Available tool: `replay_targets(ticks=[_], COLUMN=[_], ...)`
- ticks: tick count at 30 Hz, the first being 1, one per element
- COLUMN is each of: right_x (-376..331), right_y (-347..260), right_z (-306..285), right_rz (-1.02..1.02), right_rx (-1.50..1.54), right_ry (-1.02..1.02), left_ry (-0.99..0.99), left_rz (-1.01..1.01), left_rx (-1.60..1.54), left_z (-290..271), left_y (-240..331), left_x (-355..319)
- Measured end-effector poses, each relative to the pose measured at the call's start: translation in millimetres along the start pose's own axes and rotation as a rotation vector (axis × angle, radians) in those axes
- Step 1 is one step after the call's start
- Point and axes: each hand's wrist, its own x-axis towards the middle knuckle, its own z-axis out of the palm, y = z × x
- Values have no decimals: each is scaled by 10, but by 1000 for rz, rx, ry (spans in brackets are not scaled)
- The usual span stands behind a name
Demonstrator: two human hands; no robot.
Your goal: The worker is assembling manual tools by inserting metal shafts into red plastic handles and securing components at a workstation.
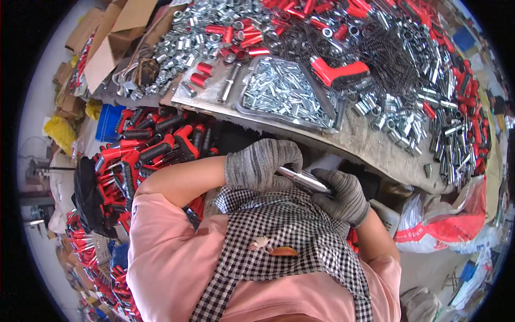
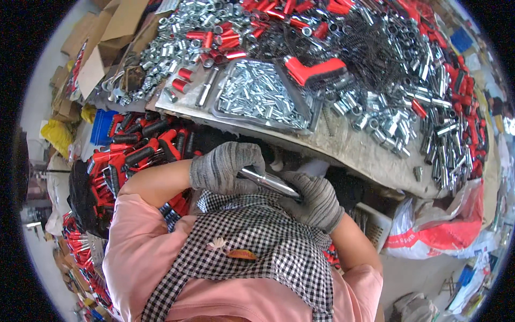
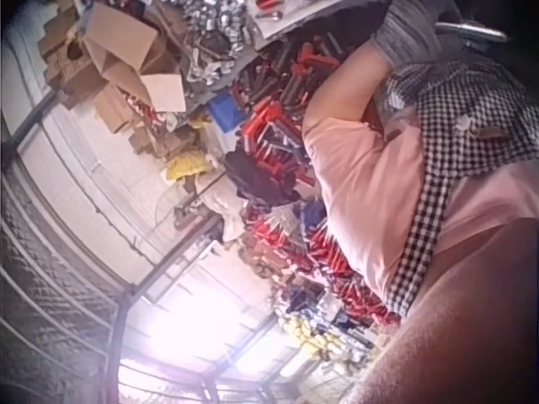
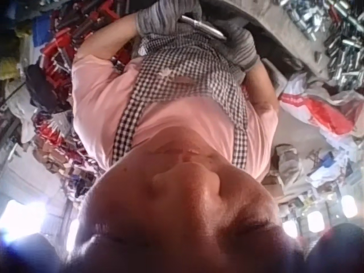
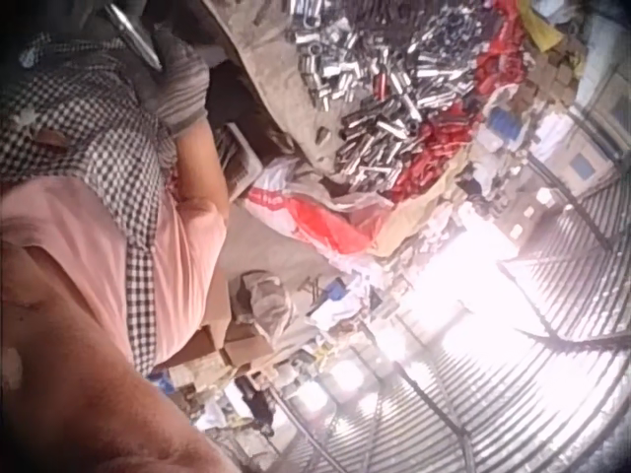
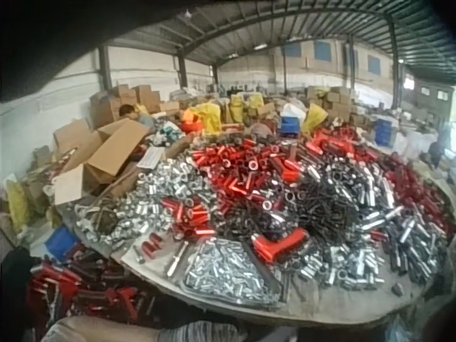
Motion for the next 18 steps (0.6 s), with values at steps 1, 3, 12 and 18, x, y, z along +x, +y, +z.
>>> replay_targets(ticks=[1, 3, 12, 18], right_x=[8, -9, -136, -99], right_y=[20, 36, 88, 69], right_z=[15, 84, 296, 281], right_rz=[-38, -51, 42, 151], right_rx=[4, -169, 38, 262], right_ry=[-46, -91, 45, 36], left_ry=[-8, 5, 468, 306], left_rz=[-24, -59, -482, -1089], left_rx=[-24, 8, 495, 773], left_z=[-21, -31, -980, -1609], left_y=[1, 18, -521, -1533], left_x=[-26, -61, -179, -358])
